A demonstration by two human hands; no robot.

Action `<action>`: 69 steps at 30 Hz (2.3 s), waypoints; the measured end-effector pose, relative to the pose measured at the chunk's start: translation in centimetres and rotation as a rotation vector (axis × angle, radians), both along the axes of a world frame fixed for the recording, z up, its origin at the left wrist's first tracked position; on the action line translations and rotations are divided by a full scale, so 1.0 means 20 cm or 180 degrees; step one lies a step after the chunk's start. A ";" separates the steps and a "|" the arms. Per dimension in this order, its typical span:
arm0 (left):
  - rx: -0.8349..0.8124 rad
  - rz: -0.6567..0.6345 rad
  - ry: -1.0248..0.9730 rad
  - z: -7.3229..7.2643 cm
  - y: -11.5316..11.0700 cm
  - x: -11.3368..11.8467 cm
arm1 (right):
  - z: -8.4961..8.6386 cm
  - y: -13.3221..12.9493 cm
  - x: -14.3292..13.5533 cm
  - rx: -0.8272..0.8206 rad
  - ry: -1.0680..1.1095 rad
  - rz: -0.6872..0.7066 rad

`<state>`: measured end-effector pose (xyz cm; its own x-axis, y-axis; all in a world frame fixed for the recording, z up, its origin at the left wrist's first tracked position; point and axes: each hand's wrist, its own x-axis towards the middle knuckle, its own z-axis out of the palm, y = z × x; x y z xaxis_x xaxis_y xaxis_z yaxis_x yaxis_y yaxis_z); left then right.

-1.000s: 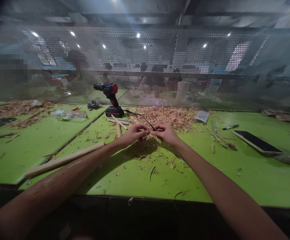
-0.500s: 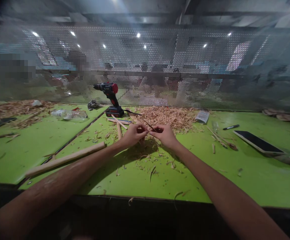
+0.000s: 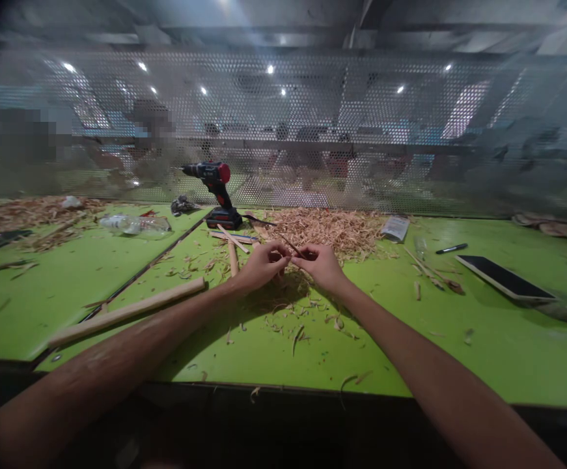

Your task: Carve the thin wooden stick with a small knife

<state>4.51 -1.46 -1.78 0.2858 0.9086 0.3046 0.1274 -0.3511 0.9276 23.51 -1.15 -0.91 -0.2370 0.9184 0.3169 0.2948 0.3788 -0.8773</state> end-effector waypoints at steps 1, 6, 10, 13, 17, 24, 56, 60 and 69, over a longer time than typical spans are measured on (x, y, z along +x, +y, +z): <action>-0.0009 0.0006 0.0010 0.00 0.00 0.00 | 0.00 0.00 0.00 0.0007 -0.0014 -0.0004; -0.0013 0.0008 0.0023 -0.01 0.01 -0.01 | 0.00 0.01 0.01 -0.0005 -0.0047 -0.0045; -0.0026 0.0010 -0.0024 -0.02 0.01 -0.01 | -0.01 0.01 0.01 0.0023 -0.0027 -0.0038; -0.0024 0.0020 -0.0066 -0.03 0.02 -0.01 | -0.01 0.01 0.01 0.0020 -0.0063 -0.0034; 0.0036 0.0104 0.0000 -0.03 0.02 0.00 | -0.01 -0.01 -0.01 0.0005 -0.0038 -0.0064; 0.0183 0.0253 0.0065 -0.02 0.01 -0.01 | 0.00 -0.02 -0.02 -0.0063 0.0095 -0.0031; 0.0254 0.0282 0.0023 -0.01 0.01 -0.01 | 0.00 -0.01 -0.01 0.0037 -0.0032 -0.0090; 0.0417 0.0462 0.0099 -0.01 0.01 -0.01 | -0.01 -0.02 -0.02 0.0026 -0.0036 -0.0115; 0.0599 0.0431 0.0103 -0.01 0.01 -0.01 | -0.01 -0.02 -0.02 0.0037 -0.0012 -0.0168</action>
<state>4.30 -1.33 -2.06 0.1776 0.8674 0.4648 0.2138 -0.4951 0.8421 23.19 -1.51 -1.05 -0.1895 0.9259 0.3267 0.3179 0.3727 -0.8718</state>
